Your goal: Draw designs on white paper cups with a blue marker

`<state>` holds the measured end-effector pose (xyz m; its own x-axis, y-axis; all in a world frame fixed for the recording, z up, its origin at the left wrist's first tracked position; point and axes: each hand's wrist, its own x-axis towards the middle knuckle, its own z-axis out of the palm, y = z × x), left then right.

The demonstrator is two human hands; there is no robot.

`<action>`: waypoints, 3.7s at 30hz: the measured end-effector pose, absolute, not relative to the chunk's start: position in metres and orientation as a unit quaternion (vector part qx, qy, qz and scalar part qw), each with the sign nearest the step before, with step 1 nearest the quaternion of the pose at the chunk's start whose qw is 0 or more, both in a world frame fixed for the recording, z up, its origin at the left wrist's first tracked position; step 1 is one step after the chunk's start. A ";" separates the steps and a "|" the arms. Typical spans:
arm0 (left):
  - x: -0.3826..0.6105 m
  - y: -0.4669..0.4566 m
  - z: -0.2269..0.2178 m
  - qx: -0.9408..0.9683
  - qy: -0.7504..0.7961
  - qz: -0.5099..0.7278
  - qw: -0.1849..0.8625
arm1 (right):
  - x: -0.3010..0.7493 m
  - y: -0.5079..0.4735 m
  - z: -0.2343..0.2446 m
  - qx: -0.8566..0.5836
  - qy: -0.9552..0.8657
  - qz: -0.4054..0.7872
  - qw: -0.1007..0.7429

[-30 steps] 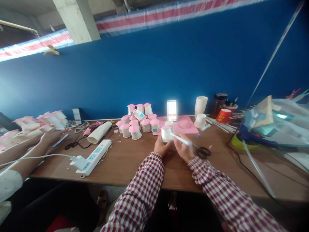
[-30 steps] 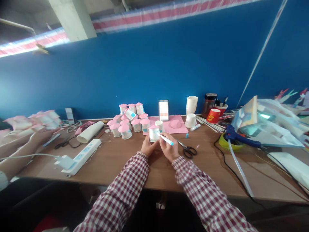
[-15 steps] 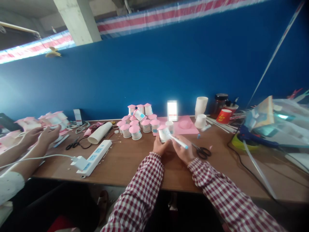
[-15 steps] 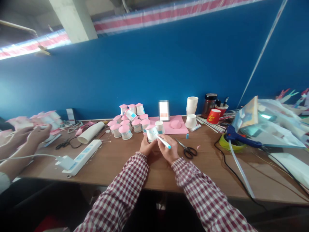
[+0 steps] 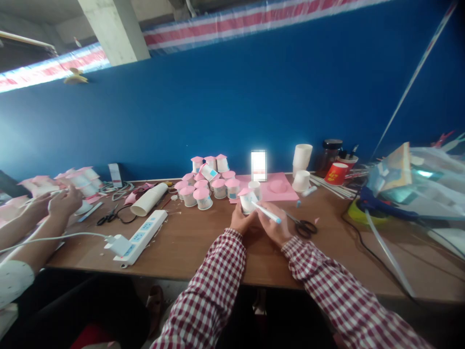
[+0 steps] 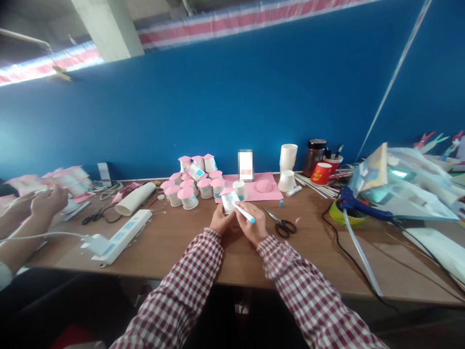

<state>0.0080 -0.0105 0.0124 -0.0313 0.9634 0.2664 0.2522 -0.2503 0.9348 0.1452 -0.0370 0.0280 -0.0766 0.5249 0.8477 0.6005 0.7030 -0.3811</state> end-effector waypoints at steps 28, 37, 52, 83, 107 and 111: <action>0.009 -0.012 0.015 0.597 0.492 0.520 0.363 | 0.147 -0.035 0.028 -0.389 -0.736 -0.020 0.554; 0.008 -0.012 0.012 0.605 0.498 0.514 0.349 | 0.147 -0.035 0.027 -0.398 -0.730 -0.023 0.555; 0.007 -0.011 0.012 0.610 0.491 0.518 0.345 | 0.148 -0.034 0.028 -0.403 -0.727 -0.045 0.553; 0.008 -0.010 0.012 0.616 0.501 0.507 0.336 | 0.147 -0.034 0.027 -0.393 -0.735 -0.022 0.552; 0.008 -0.012 0.014 0.607 0.498 0.512 0.347 | 0.147 -0.038 0.031 -0.408 -0.718 -0.012 0.563; 0.009 -0.013 0.015 0.617 0.495 0.505 0.346 | 0.147 -0.037 0.030 -0.400 -0.730 -0.018 0.554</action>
